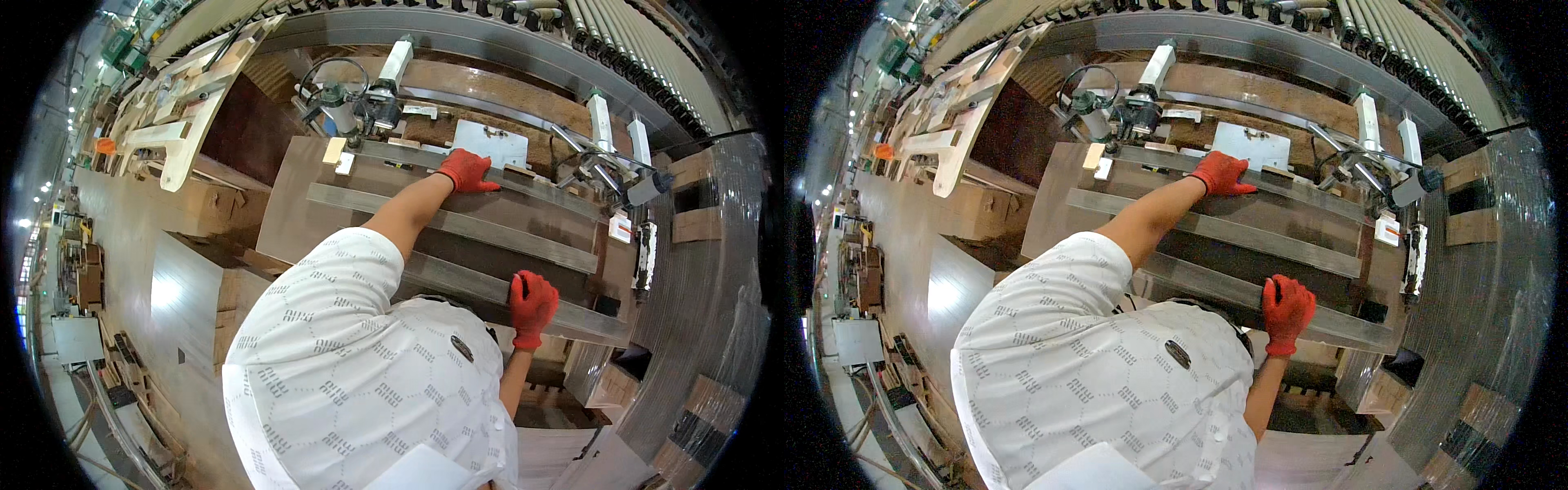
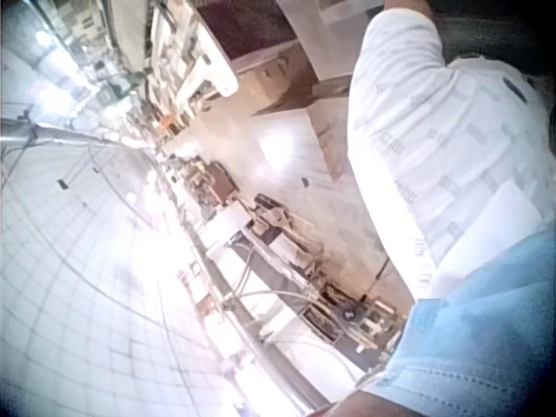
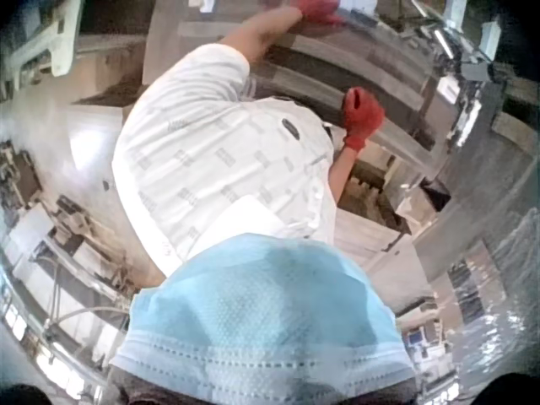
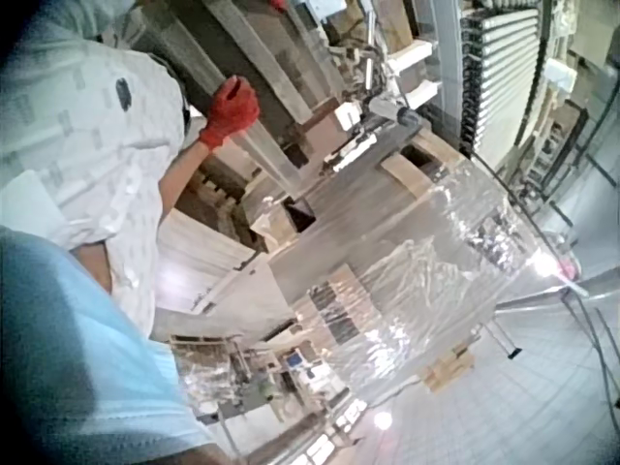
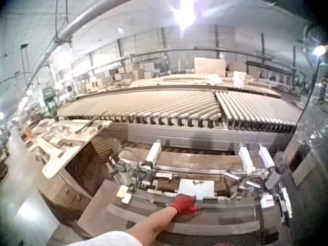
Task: The person feeds wooden panels into a processing machine and then carries and stacks the panels onto a wooden pallet.
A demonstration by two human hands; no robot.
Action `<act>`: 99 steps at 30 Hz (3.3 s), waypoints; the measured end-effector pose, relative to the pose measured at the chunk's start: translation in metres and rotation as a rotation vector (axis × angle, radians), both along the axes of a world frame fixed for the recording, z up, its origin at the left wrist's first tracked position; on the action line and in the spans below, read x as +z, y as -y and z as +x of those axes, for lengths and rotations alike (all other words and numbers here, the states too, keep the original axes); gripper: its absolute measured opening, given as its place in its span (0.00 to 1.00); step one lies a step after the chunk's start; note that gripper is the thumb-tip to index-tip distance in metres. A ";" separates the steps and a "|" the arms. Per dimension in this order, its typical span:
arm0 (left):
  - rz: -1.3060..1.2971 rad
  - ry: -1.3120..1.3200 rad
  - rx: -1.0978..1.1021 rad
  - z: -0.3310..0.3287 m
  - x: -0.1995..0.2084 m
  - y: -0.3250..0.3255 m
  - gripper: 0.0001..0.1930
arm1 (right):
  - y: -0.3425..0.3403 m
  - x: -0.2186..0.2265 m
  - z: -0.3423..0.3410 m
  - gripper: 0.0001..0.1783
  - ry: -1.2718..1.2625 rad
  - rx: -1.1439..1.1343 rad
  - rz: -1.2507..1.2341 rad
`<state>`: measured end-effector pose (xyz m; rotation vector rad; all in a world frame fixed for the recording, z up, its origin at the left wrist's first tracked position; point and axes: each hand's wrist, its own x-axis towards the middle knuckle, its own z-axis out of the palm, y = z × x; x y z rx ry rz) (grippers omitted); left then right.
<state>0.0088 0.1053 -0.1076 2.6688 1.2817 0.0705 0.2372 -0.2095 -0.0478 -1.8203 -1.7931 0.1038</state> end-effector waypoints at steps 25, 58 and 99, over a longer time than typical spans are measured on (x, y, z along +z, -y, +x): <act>0.056 0.184 -0.116 -0.002 -0.004 0.005 0.31 | 0.019 0.023 0.019 0.33 -0.022 0.208 -0.041; -0.047 0.194 -0.266 -0.021 0.086 0.137 0.31 | 0.038 0.021 0.020 0.33 0.086 0.188 -0.075; 0.107 0.277 -0.042 -0.047 -0.021 0.018 0.28 | 0.031 -0.014 0.010 0.18 -0.094 -0.089 0.116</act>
